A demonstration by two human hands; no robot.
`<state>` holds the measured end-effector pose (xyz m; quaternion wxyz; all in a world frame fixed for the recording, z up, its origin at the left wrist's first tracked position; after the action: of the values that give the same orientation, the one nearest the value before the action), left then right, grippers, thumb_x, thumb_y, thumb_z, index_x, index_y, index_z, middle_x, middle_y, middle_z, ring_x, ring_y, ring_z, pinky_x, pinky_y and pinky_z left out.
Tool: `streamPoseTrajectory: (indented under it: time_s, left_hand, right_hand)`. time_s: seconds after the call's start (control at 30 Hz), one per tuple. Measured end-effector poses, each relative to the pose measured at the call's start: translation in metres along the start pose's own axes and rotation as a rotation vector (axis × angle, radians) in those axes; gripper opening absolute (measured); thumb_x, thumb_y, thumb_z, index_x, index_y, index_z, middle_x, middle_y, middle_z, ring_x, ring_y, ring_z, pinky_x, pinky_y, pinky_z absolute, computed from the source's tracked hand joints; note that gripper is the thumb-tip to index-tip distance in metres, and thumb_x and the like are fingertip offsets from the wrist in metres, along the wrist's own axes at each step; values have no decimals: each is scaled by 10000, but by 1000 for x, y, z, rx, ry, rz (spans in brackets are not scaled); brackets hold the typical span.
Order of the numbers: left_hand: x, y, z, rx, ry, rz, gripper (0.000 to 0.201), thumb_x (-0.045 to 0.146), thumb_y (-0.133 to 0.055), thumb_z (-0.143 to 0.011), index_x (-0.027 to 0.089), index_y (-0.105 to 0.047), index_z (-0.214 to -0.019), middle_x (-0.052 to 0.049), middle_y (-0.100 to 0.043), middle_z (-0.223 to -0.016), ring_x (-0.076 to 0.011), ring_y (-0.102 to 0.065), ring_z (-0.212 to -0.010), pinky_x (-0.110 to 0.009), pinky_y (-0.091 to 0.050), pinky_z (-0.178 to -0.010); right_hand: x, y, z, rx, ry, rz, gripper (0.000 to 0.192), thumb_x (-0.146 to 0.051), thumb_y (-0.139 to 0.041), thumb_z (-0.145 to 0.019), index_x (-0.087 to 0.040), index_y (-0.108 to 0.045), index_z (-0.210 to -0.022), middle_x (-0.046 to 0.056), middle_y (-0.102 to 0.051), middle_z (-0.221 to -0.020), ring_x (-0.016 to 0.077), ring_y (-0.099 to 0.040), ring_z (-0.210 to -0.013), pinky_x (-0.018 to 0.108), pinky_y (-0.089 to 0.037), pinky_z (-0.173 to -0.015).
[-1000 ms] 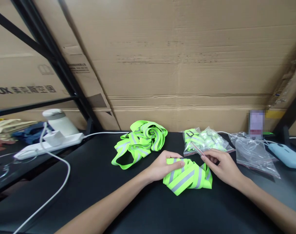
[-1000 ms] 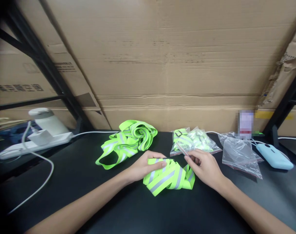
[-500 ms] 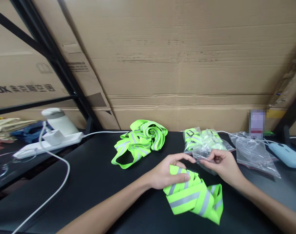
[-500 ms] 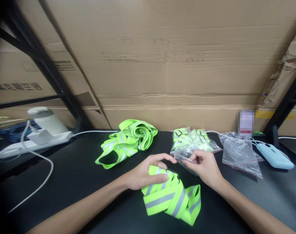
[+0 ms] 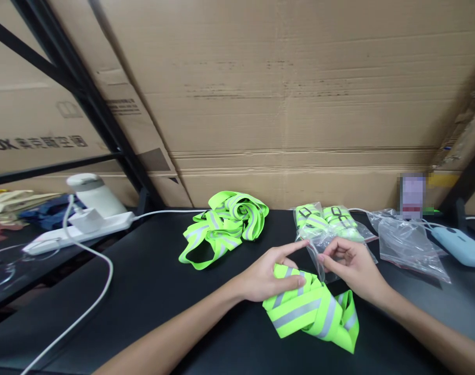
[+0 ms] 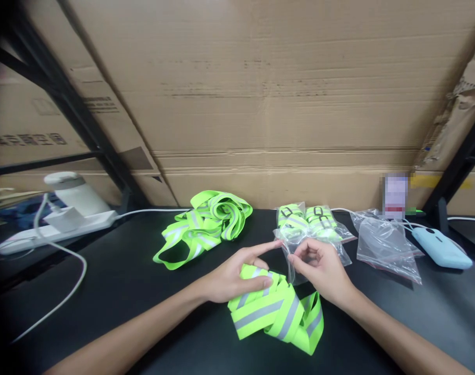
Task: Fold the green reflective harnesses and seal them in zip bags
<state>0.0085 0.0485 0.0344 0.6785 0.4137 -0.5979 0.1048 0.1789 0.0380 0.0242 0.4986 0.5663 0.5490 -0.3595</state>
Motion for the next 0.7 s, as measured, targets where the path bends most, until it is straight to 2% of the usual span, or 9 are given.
streamPoseTrajectory:
  time_s: [0.07,0.1,0.2,0.37,0.47,0.6,0.7]
  left_hand:
    - [5,-1,-1,-5,-28,21,785,367,-726,-853,207,-407,-1552,-93,-730,-1074,-143,-631,-700,-291,-533,-732]
    - [8,-2,-1,-6,-39,28,778,357,-731,-848,205,-420,-1544,-112,-716,-1147,-147,-642,-723,-296,-538,-746]
    - [11,-6,-3,-28,-44,35,708,333,-728,-849,196,-487,-1501,-114,-717,-1164,-149,-653,-718,-299,-544,-747]
    - [11,-7,-4,-37,-52,3,666,304,-719,-850,190,-521,-1475,-111,-737,-1145,-137,-639,-695,-293,-549,-752]
    - [14,-7,-3,-33,-69,-15,661,297,-710,-853,190,-523,-1477,-113,-733,-1158,-126,-628,-682,-280,-550,-752]
    - [14,-8,-2,-58,-39,-33,663,309,-692,-874,177,-500,-1494,-52,-748,-906,-106,-568,-578,-259,-523,-682]
    - [13,-6,-2,-44,-20,-42,626,335,-695,-875,153,-549,-1456,-24,-711,-787,-105,-530,-566,-235,-489,-629]
  right_hand:
    - [2,-1,0,7,5,19,172,-330,-741,-843,-199,-638,-884,8,-662,-744,164,-650,-683,272,-539,-605]
    - [4,-1,0,10,2,24,203,-295,-740,-828,-206,-639,-980,-1,-666,-750,166,-655,-689,274,-543,-609]
    - [9,-2,-1,2,-23,30,437,-219,-739,-780,-214,-599,-1194,-11,-697,-760,174,-677,-706,293,-567,-652]
    - [1,-1,-3,14,-9,-29,390,-297,-756,-808,-202,-651,-1171,24,-748,-831,193,-717,-769,334,-600,-726]
    - [-3,1,-3,50,-12,-68,371,-332,-804,-787,-191,-681,-1108,29,-770,-804,181,-715,-721,341,-601,-756]
    - [5,3,-3,80,-88,-158,415,-398,-847,-749,-180,-700,-1071,45,-779,-789,166,-686,-607,295,-580,-587]
    - [9,4,-3,92,-106,-189,426,-413,-859,-738,-182,-709,-1062,60,-783,-811,187,-718,-668,298,-593,-608]
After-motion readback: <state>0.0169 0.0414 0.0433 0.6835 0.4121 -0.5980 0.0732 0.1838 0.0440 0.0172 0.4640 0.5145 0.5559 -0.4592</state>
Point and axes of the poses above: each hand's wrist, its own z-axis away from the middle knuckle, its own y-axis out of the back of the hand, x = y × z, the point moved 8 cm from there along -z, towards the middle knuckle
